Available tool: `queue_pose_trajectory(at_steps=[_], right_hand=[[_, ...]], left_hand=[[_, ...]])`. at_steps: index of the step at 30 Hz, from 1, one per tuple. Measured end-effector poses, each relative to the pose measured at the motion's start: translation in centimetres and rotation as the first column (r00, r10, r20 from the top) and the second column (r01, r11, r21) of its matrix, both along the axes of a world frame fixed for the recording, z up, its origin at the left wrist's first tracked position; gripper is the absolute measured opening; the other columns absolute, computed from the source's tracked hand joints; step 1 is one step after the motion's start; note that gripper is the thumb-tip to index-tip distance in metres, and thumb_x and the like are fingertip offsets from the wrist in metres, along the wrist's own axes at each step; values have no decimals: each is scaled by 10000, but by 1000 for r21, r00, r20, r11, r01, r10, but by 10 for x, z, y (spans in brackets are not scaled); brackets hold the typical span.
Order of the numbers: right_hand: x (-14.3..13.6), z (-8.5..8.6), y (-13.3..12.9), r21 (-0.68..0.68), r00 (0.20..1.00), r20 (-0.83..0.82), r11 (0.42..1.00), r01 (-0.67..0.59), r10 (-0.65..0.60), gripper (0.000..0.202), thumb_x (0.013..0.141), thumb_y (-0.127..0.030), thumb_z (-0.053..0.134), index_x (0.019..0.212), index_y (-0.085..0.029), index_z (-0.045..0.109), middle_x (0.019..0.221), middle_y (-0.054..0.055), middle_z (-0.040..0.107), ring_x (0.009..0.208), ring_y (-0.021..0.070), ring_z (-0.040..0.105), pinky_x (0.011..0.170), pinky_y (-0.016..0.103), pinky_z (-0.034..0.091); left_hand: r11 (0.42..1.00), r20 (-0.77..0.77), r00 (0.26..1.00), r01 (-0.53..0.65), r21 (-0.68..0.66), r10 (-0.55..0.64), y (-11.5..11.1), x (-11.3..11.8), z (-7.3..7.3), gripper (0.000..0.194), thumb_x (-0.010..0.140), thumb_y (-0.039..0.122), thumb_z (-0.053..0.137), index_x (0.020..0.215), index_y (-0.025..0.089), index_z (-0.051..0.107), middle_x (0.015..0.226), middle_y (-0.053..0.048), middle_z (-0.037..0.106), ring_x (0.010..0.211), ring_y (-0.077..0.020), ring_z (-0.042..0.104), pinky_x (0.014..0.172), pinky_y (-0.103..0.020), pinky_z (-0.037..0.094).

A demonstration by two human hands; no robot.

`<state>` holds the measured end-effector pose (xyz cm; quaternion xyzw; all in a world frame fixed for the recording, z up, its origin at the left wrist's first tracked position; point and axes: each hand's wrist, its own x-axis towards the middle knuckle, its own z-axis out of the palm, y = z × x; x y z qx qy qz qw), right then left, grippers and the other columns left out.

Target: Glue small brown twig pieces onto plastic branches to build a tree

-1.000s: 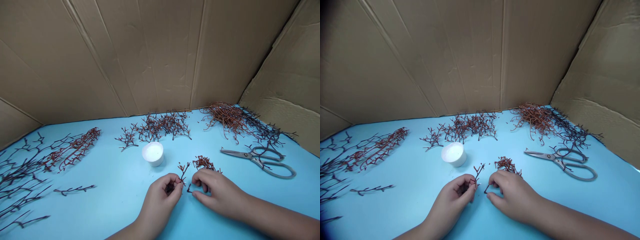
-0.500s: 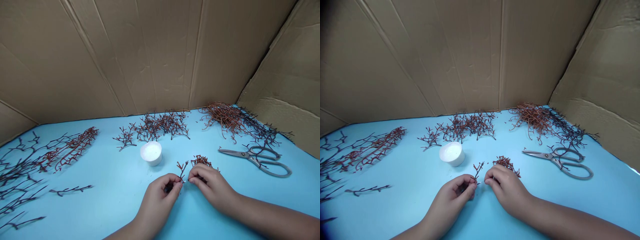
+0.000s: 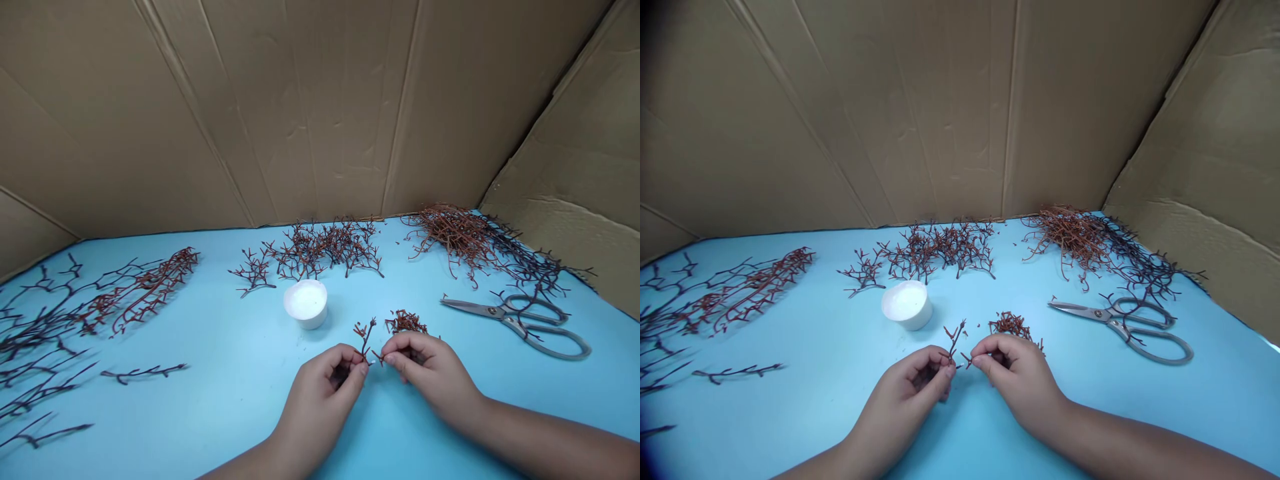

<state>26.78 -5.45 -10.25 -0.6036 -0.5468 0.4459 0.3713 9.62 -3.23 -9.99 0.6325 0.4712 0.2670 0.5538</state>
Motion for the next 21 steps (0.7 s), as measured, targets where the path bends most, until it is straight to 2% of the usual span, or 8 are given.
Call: queue_pose_trajectory(at_steps=[8, 16, 21], right_hand=[[-1, 3, -1, 55, 999, -43, 998, 22, -20, 103, 737, -243, 554, 679, -184, 615, 682, 10, 618, 673, 152, 550, 617, 258, 424], [-2, 2, -6, 224, 995, 98, 974, -35, 13, 108, 761, -217, 556, 674, -189, 614, 683, 18, 624, 665, 151, 565, 624, 263, 431], [-2, 1, -8, 277, 988, 151, 959, -67, 25, 114, 778, -215, 547, 684, -186, 604, 682, 22, 623, 654, 148, 565, 610, 260, 426]], left_hand=[[1000, 48, 999, -4, -30, 5, 0, 0, 0, 165, 783, 324, 497, 730, 176, 547, 673, 3, 568, 623, -128, 509, 601, -239, 417], [999, 38, 999, -6, -49, 8, 0, 1, 2, 177, 764, 334, 514, 711, 173, 563, 634, 7, 562, 584, -124, 497, 566, -230, 404], [999, 42, 999, -15, -45, 17, 0, 2, 2, 172, 763, 331, 513, 705, 176, 560, 622, 14, 552, 589, -125, 493, 569, -232, 399]])
